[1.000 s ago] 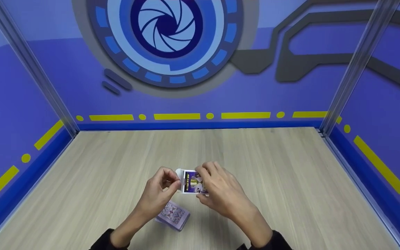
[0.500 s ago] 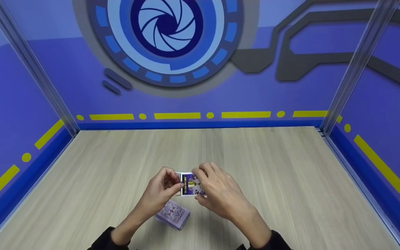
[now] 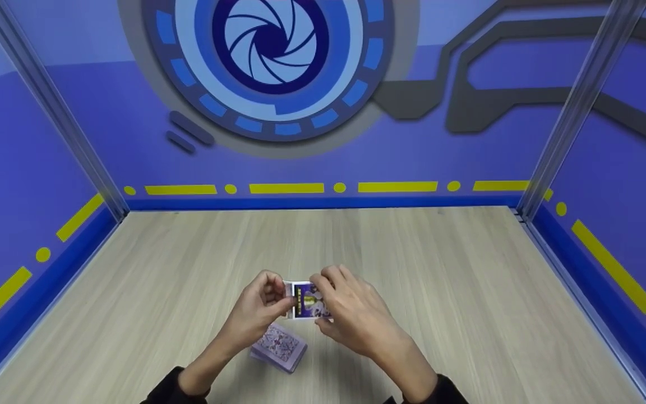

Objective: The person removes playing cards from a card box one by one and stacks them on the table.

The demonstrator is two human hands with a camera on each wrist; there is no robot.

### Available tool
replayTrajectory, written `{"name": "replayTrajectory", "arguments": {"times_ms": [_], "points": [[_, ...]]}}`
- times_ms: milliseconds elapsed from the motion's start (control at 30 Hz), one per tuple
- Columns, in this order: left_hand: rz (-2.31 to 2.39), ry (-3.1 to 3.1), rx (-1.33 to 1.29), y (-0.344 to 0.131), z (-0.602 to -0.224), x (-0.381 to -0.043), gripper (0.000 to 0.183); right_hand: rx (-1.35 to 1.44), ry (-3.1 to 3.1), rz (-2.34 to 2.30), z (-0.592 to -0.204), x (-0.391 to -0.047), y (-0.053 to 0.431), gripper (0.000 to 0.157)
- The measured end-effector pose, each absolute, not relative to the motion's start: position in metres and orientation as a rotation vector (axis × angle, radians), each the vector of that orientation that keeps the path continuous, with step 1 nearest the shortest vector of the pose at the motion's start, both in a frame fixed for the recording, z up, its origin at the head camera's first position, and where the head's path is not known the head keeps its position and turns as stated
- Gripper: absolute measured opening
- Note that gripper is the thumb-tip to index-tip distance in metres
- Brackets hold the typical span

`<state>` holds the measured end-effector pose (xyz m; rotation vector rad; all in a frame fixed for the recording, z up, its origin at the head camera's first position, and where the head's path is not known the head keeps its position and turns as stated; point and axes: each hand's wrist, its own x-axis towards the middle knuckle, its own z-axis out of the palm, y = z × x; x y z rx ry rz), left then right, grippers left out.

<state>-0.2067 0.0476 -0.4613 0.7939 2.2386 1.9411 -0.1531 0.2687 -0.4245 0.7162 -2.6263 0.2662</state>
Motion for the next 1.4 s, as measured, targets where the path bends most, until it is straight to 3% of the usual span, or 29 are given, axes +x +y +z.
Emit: {"name": "replayTrajectory", "arguments": {"times_ms": [233,533,767,1000,1400], "points": [[1.928,2.276,0.865,0.042,-0.457,-0.211,0.025,0.671,-2.645,0.291,-0.423,-0.156,0.275,0.069],[1.756,2.494,1.009,0.027,-0.447,-0.220,0.051,0.603,-2.651,0.317,-0.419,-0.157,0.289,0.069],[1.468,2.690,1.027,0.024,-0.444,-0.219,0.046,0.590,-2.642,0.340,-0.419,-0.157,0.290,0.070],[1.209,2.835,1.025,0.027,-0.445,-0.216,0.071,0.601,-2.659,0.342,-0.420,-0.157,0.286,0.069],[0.969,2.999,1.224,0.021,-0.446,-0.219,0.069,0.593,-2.652,0.325,-0.419,-0.158,0.291,0.069]]}}
